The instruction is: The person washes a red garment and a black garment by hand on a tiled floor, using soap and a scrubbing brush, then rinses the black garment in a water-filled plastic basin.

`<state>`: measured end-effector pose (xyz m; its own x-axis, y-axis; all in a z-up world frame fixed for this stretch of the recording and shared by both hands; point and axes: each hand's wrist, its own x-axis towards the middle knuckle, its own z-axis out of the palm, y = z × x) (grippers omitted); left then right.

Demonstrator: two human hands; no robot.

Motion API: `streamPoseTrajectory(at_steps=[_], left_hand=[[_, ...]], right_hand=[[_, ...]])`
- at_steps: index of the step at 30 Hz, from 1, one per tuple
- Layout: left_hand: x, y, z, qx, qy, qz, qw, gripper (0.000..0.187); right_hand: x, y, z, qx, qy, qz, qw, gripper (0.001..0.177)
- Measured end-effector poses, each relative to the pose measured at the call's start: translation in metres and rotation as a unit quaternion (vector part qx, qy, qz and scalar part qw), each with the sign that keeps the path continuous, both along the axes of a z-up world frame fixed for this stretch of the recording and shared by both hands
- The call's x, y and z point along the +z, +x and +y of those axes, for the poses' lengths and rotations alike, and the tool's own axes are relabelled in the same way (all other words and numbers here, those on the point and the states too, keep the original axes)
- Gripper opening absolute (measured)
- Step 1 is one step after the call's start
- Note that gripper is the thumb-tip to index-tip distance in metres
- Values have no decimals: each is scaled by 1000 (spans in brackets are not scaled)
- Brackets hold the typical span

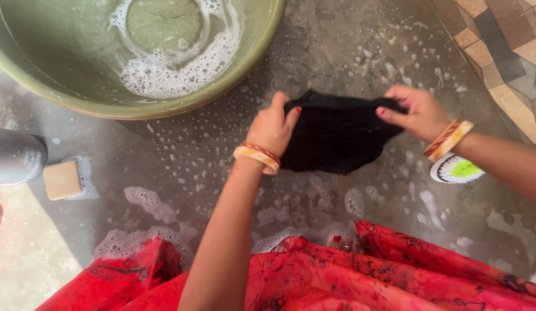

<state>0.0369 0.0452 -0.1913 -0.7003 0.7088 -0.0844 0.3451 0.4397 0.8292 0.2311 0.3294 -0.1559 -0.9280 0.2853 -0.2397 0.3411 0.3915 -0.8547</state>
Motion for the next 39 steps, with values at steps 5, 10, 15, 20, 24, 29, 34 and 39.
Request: streamPoseTrajectory(at_steps=[5, 10, 15, 20, 24, 29, 34, 39], left_hand=[[59, -29, -21, -84, -1, 4, 996, 40], [108, -38, -45, -195, -100, -133, 967, 39], [87, -34, -34, -50, 65, 87, 993, 31], [29, 16, -10, -23, -110, 246, 963, 21], [-10, 110, -4, -199, -176, 227, 937, 34], [-61, 146, 0, -230, -220, 263, 911, 76], [-84, 147, 8, -238, -204, 304, 900, 19], [-76, 144, 8, -194, -150, 305, 920, 20]], right_hand=[[56, 7, 3, 40, 3, -63, 997, 17], [92, -2, 32, 145, -46, -239, 959, 23], [97, -34, 16, 94, 138, -152, 974, 33], [38, -29, -27, 221, 401, -110, 882, 53], [-15, 8, -78, 317, 304, -129, 889, 51], [-27, 41, -108, 315, 309, -233, 866, 59], [-27, 43, -92, 301, 287, -189, 889, 62], [-27, 36, -92, 250, 251, -165, 920, 63]])
